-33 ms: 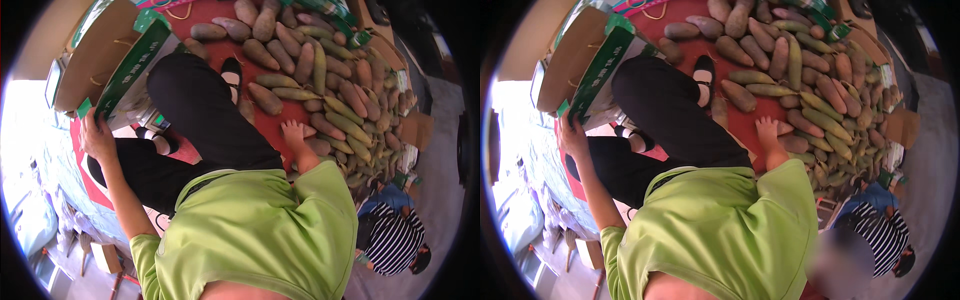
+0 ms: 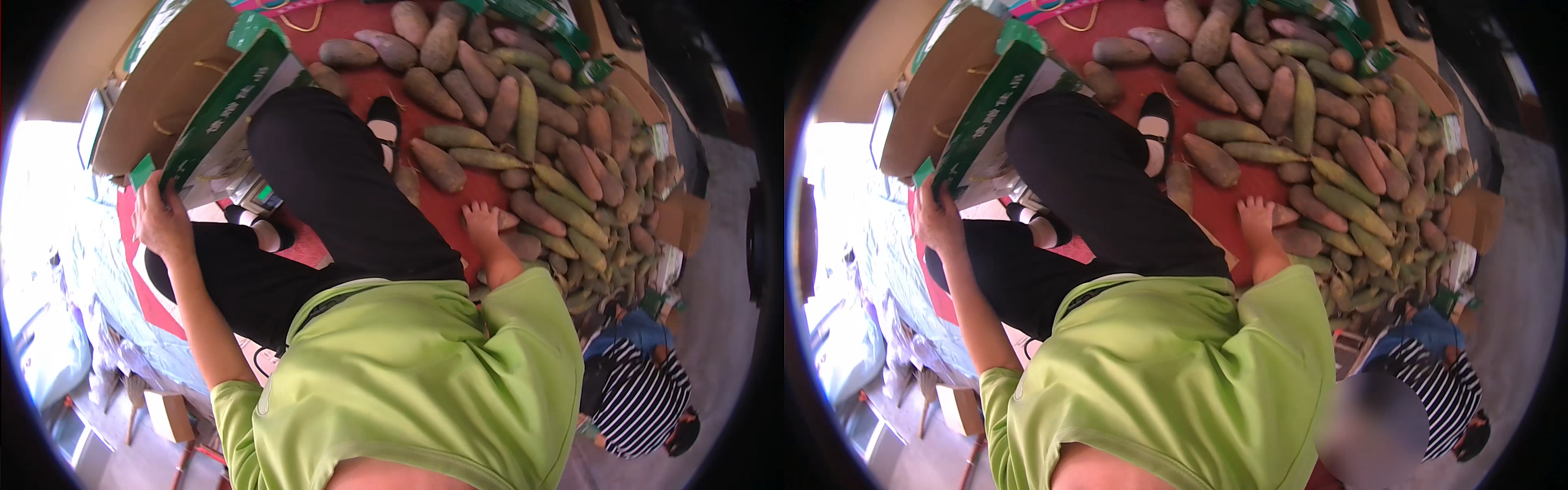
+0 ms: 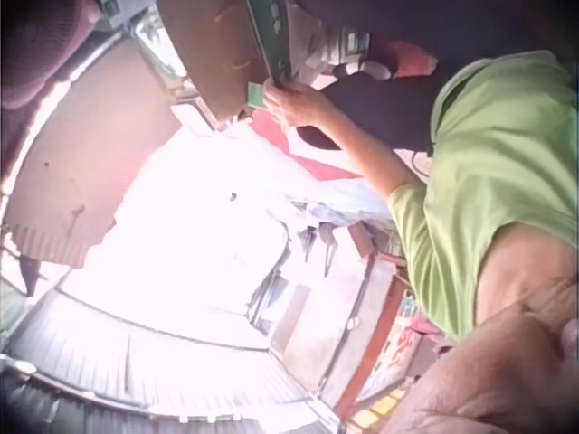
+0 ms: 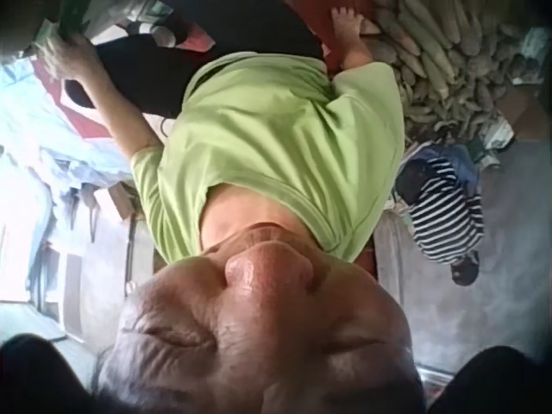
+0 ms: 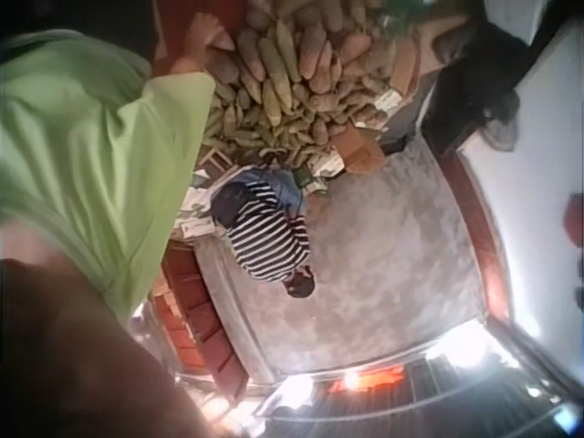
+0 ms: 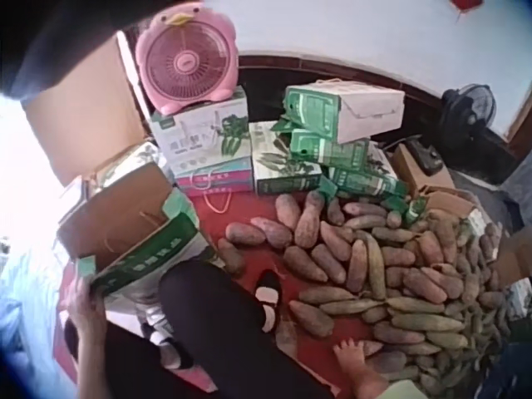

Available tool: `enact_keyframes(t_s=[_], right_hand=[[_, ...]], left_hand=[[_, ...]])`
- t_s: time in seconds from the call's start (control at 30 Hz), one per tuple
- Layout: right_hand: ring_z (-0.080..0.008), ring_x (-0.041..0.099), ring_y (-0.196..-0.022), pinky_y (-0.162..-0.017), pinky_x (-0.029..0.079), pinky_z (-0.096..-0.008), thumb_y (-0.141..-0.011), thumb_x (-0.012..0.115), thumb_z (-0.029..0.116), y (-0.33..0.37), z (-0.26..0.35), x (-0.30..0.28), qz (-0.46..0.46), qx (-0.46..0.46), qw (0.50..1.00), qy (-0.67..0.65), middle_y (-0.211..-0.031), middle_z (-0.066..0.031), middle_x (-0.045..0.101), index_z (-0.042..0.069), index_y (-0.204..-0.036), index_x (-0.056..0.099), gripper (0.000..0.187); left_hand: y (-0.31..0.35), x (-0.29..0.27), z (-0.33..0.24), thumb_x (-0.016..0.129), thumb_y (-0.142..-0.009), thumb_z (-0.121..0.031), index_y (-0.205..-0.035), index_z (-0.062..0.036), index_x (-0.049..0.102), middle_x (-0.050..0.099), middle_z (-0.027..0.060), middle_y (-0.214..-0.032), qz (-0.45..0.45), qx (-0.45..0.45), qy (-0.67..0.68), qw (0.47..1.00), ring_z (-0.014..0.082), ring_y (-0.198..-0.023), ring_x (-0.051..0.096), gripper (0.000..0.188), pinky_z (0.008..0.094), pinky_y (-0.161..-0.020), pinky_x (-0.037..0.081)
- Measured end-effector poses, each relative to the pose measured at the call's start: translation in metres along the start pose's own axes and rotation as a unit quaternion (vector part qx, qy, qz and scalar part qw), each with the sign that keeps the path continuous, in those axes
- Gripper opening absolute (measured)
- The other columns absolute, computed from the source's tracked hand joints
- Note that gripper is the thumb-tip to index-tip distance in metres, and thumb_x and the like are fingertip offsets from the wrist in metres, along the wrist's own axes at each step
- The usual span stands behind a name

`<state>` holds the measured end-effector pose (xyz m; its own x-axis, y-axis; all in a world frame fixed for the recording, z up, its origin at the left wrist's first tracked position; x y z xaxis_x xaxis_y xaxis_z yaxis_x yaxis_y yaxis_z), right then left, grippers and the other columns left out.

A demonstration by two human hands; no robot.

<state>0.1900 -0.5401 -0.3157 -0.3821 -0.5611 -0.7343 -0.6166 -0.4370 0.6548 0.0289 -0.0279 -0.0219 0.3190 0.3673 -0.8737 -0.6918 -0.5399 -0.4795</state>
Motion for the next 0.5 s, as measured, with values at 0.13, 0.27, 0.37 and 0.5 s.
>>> enact_keyframes(t_s=[0.13, 0.27, 0.37, 0.5], right_hand=[[-0.0237, 0.048, -0.115, -0.087, 0.040, -0.0467, -0.083, 0.054, 0.017, -0.003, 0.000, 0.008, 0.015, 0.002, 1.000, 0.012, -0.119, -0.0037, 0.051, 0.021, -0.121, 0.051, 0.038], [-0.0254, 0.048, -0.114, -0.087, 0.042, -0.0469, -0.070, 0.070, 0.015, 0.000, -0.004, -0.003, -0.008, 0.076, 0.996, -0.035, -0.121, -0.0047, 0.049, 0.020, -0.125, 0.046, 0.060], [-0.0292, 0.046, -0.116, -0.090, 0.043, -0.0478, -0.060, 0.078, 0.014, 0.007, -0.013, -0.038, -0.036, 0.134, 0.982, -0.131, -0.125, -0.0065, 0.047, 0.019, -0.128, 0.042, 0.076], [-0.0342, 0.043, -0.121, -0.097, 0.040, -0.0454, -0.058, 0.082, 0.013, 0.013, -0.032, -0.072, -0.116, 0.195, 0.913, -0.339, -0.131, -0.0115, 0.045, 0.011, -0.131, 0.040, 0.084]], left_hand=[[-0.005, -0.001, -0.008, 0.060, -0.084, -0.019, -0.101, -0.0167, 0.061, 0.064, 0.0026, -0.090, -0.009, 0.020, 0.011, 1.000, 0.0245, -0.086, 0.062, 0.017, 0.0370, -0.073, 0.045], [-0.006, -0.005, -0.008, 0.062, -0.082, -0.016, -0.098, -0.0170, 0.061, 0.062, 0.0018, -0.085, -0.020, 0.017, 0.017, 1.000, 0.0231, -0.082, 0.061, 0.016, 0.0360, -0.071, 0.044], [-0.005, -0.007, -0.006, 0.063, -0.081, -0.014, -0.097, -0.0161, 0.060, 0.060, 0.0021, -0.084, -0.016, 0.009, 0.013, 1.000, 0.0226, -0.082, 0.061, 0.016, 0.0362, -0.072, 0.045], [-0.006, -0.008, -0.005, 0.063, -0.080, -0.013, -0.096, -0.0144, 0.060, 0.061, 0.0035, -0.085, -0.022, 0.005, 0.030, 0.999, 0.0240, -0.083, 0.061, 0.017, 0.0366, -0.073, 0.045]])
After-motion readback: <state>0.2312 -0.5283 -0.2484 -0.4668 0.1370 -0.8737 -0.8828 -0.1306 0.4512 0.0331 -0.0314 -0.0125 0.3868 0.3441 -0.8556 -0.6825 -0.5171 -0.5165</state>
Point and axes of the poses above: each hand's wrist, its own y-axis away from the middle knuckle, its own x-axis out of the palm, z = x × y, the point moved 1 cm from there along -y, towards the middle knuckle
